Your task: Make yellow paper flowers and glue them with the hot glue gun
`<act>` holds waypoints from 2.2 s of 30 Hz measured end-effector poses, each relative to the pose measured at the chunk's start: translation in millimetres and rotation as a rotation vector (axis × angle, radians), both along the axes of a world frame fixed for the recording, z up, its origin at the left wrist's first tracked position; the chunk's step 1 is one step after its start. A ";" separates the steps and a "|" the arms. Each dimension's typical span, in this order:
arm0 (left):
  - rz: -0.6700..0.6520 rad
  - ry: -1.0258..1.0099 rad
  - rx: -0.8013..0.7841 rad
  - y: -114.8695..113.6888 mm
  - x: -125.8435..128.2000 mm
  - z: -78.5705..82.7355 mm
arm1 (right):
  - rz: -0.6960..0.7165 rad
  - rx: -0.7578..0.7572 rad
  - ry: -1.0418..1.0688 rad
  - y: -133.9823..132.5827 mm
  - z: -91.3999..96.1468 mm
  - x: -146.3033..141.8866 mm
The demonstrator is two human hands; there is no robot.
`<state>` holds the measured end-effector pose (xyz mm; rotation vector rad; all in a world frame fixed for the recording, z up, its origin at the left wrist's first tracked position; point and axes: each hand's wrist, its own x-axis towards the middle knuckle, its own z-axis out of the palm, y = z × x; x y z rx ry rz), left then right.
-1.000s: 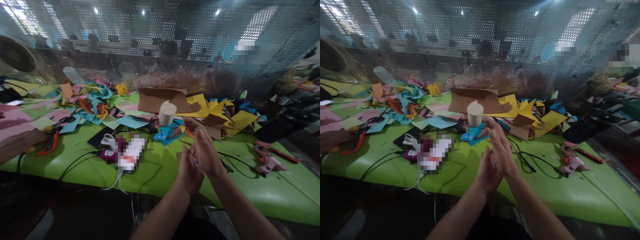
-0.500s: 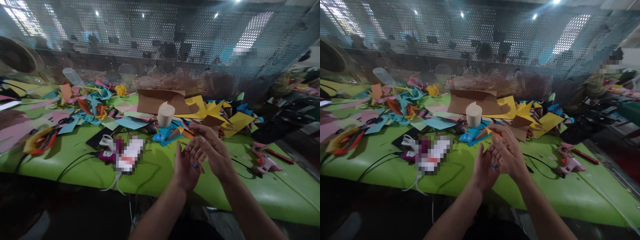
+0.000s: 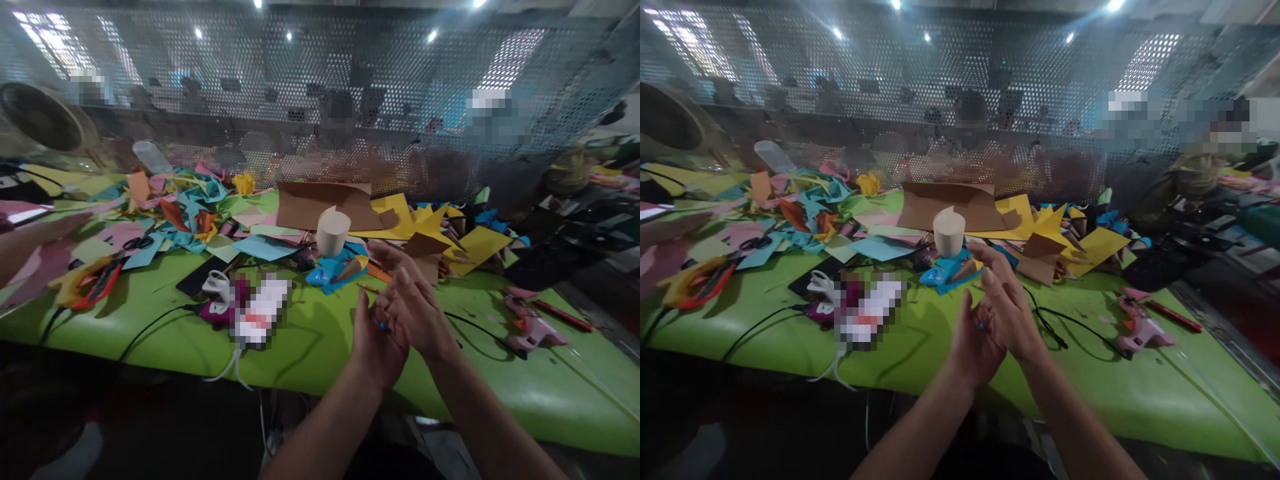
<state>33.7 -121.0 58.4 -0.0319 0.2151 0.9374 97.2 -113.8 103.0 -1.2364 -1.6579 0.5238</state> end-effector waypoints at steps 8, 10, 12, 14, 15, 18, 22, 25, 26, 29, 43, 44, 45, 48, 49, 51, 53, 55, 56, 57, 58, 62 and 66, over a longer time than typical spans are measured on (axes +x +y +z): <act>0.090 0.024 -0.059 16.6 -7.6 0.2 | 0.044 0.096 -0.328 -16.4 -8.7 31.2; 0.100 0.032 -0.039 19.1 -7.7 1.4 | 0.046 0.108 -0.395 -16.8 -18.0 35.1; 0.111 0.049 -0.029 20.0 -7.3 3.6 | 0.013 0.143 -0.412 -15.2 -26.5 37.0; 0.110 0.071 -0.031 19.4 -6.8 6.5 | -0.015 0.181 -0.405 -12.9 -32.1 37.5; 0.101 0.082 -0.034 18.7 -6.7 8.0 | -0.023 0.192 -0.397 -12.0 -33.5 37.3; 0.090 0.123 -0.029 17.8 -6.6 12.4 | -0.027 0.194 -0.368 -10.9 -32.2 36.7; 0.164 0.258 0.081 28.1 -9.0 12.6 | -0.012 0.121 -0.200 -7.7 -23.4 43.5; 0.265 0.589 0.315 50.4 -15.4 4.4 | -0.096 0.036 -0.003 3.7 -14.3 57.5; 0.326 0.739 0.451 60.0 -18.6 0.5 | -0.129 0.000 0.083 9.6 -10.9 62.8; 0.447 1.222 0.817 89.0 -29.0 -10.5 | -0.138 -0.085 0.407 30.3 -0.4 76.3; 0.003 2.364 1.291 127.0 -23.8 -29.8 | -0.134 -0.270 0.872 61.2 -32.6 94.1; 0.016 2.341 1.294 127.1 -24.5 -28.8 | -0.141 -0.269 0.878 60.8 -33.1 95.8; 0.047 2.296 1.288 126.6 -25.4 -27.6 | -0.150 -0.266 0.885 60.2 -33.0 97.1; 0.191 2.027 1.206 123.4 -27.9 -25.9 | -0.173 -0.256 0.912 58.7 -31.4 98.2; 0.230 1.895 1.165 122.2 -28.4 -26.4 | -0.177 -0.250 0.919 58.3 -30.9 98.0; 0.246 1.591 1.082 120.4 -28.3 -28.8 | -0.174 -0.232 0.929 57.7 -30.4 97.2; 0.199 1.307 1.006 119.1 -27.2 -31.4 | -0.166 -0.220 0.940 57.5 -30.3 96.5; 0.142 1.121 0.936 117.0 -25.7 -32.3 | -0.151 -0.229 0.964 57.6 -30.3 95.8; 0.120 1.067 0.910 115.3 -24.8 -32.0 | -0.141 -0.236 0.981 57.7 -30.2 95.3; 0.101 1.028 0.893 112.9 -23.8 -31.3 | -0.131 -0.242 1.000 57.8 -29.9 94.7; 0.084 0.996 0.884 110.0 -22.7 -30.4 | -0.120 -0.247 1.019 57.8 -29.5 94.0; 0.031 0.931 0.904 96.2 -17.0 -28.5 | -0.100 -0.268 1.065 57.1 -27.7 90.1; 0.002 0.902 0.935 87.4 -12.6 -28.1 | -0.091 -0.280 1.060 56.3 -29.0 86.6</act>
